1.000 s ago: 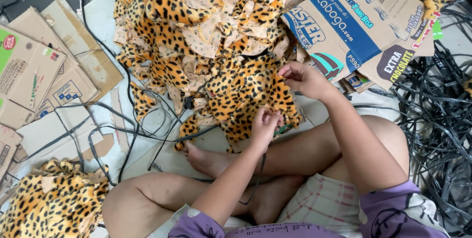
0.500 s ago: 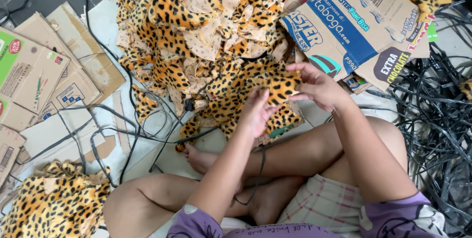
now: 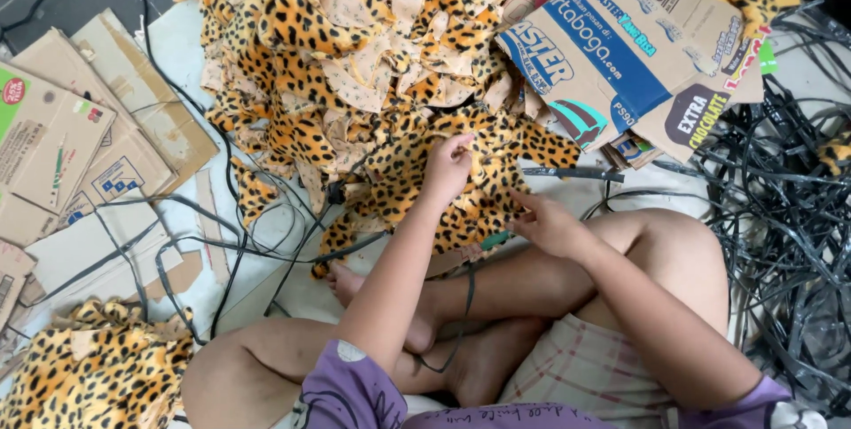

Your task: Sorting and manipulating small pieces of leopard-print fabric scraps on the floor

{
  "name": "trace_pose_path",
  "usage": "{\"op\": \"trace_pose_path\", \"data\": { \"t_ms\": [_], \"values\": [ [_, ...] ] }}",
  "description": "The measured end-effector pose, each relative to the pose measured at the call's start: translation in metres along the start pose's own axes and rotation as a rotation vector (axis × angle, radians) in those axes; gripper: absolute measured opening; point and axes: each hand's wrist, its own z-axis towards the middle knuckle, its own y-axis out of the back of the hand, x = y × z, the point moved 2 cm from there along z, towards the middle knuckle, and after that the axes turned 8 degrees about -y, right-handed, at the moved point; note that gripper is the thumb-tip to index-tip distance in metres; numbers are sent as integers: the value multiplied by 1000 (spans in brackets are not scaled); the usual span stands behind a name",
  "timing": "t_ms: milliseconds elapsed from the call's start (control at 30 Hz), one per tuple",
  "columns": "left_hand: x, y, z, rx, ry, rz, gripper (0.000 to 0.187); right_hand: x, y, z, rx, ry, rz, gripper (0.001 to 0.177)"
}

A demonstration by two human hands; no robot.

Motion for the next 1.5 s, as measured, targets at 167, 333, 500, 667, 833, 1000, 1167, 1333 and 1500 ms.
{"op": "trace_pose_path", "data": {
  "t_ms": [167,333,500,667,833,1000,1167,1333,1500],
  "values": [
    [-16,-1,0,16,-218,174,46,8,-7,-8,-97,1,-123,76],
    [0,-3,11,147,-132,315,52,-7,-13,4,37,-96,-190,81],
    [-41,10,0,46,-296,640,76,9,-7,-8,74,-161,-378,78],
    [-25,-2,-22,-47,-413,863,60,-29,11,20,-145,-97,-465,45],
    [-2,-26,-49,173,-415,790,71,-4,15,14,-239,27,-365,26],
    [23,-40,-56,219,-443,879,85,18,5,8,-121,104,-415,35],
    [23,-18,-54,75,-339,756,68,34,-4,34,-382,261,-517,34],
    [51,5,-58,-69,-271,913,68,103,-14,25,-362,293,-534,50],
    [76,10,-55,-111,-333,1100,70,68,-51,85,-448,388,-701,69]
  ]
}}
